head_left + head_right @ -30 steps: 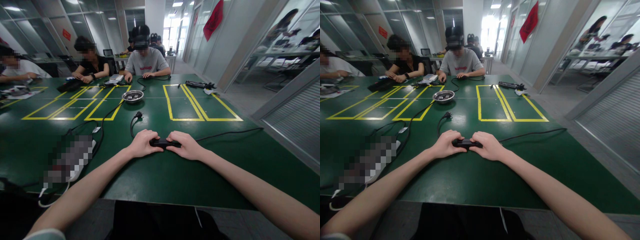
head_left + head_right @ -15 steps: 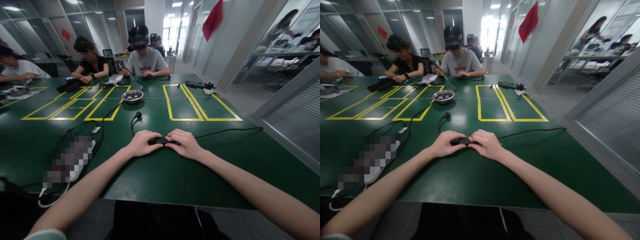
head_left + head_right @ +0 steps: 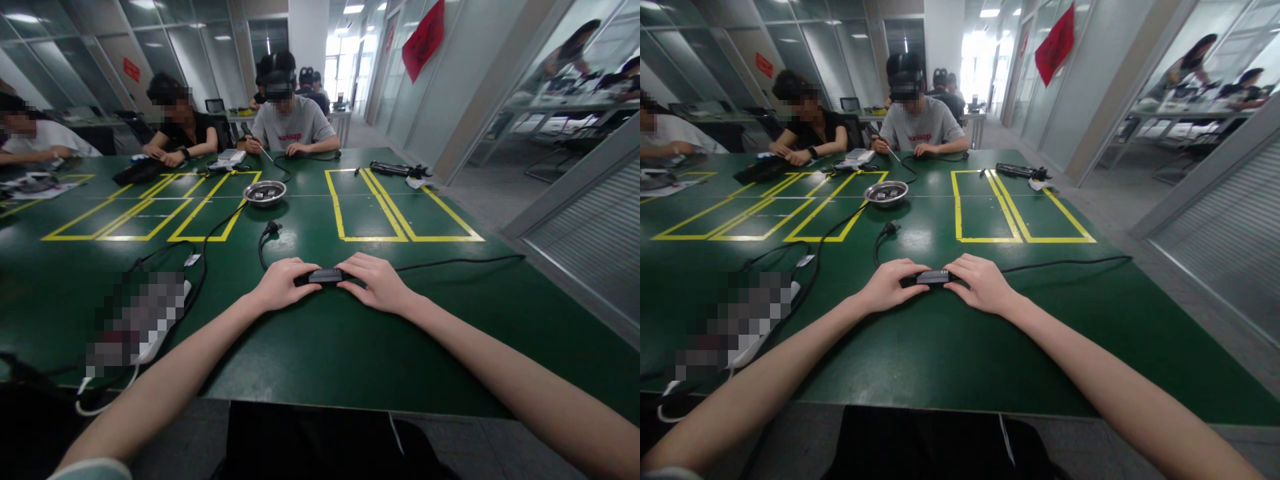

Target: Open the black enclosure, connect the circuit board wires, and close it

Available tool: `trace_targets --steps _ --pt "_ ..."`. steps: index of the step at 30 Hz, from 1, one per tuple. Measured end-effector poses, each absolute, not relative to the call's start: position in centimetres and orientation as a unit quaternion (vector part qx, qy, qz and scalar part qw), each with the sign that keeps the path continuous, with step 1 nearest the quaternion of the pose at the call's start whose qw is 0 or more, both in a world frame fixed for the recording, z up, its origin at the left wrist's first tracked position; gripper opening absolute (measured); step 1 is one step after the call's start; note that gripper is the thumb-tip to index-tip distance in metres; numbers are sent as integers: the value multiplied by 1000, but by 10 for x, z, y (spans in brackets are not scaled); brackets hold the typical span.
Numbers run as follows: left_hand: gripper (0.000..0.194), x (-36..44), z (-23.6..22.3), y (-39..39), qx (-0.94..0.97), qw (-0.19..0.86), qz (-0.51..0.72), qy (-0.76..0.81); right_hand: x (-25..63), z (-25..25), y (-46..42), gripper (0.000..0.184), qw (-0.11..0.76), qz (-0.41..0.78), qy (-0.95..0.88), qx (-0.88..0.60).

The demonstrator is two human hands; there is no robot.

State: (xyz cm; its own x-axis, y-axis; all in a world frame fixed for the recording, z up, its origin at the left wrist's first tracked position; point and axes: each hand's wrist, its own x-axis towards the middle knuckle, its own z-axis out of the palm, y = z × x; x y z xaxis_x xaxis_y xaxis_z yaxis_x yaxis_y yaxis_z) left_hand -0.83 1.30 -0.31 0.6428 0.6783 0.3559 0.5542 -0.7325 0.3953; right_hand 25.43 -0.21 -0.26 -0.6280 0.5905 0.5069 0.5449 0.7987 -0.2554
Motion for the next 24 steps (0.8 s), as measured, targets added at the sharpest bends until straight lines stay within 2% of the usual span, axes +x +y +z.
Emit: trace_targets --steps 6,11,19,24 --pt "33 -9 -5 12 890 145 259 347 254 -7 -2 33 274 60 -897 -343" --pt "41 -9 -5 11 890 153 247 350 251 -8 -1 30 264 71 -896 -351" --pt "36 -6 -3 12 890 136 235 365 251 -5 -4 26 274 105 -888 -353" --pt "58 -5 -4 11 912 78 224 336 248 -6 -2 31 286 139 -862 -395"
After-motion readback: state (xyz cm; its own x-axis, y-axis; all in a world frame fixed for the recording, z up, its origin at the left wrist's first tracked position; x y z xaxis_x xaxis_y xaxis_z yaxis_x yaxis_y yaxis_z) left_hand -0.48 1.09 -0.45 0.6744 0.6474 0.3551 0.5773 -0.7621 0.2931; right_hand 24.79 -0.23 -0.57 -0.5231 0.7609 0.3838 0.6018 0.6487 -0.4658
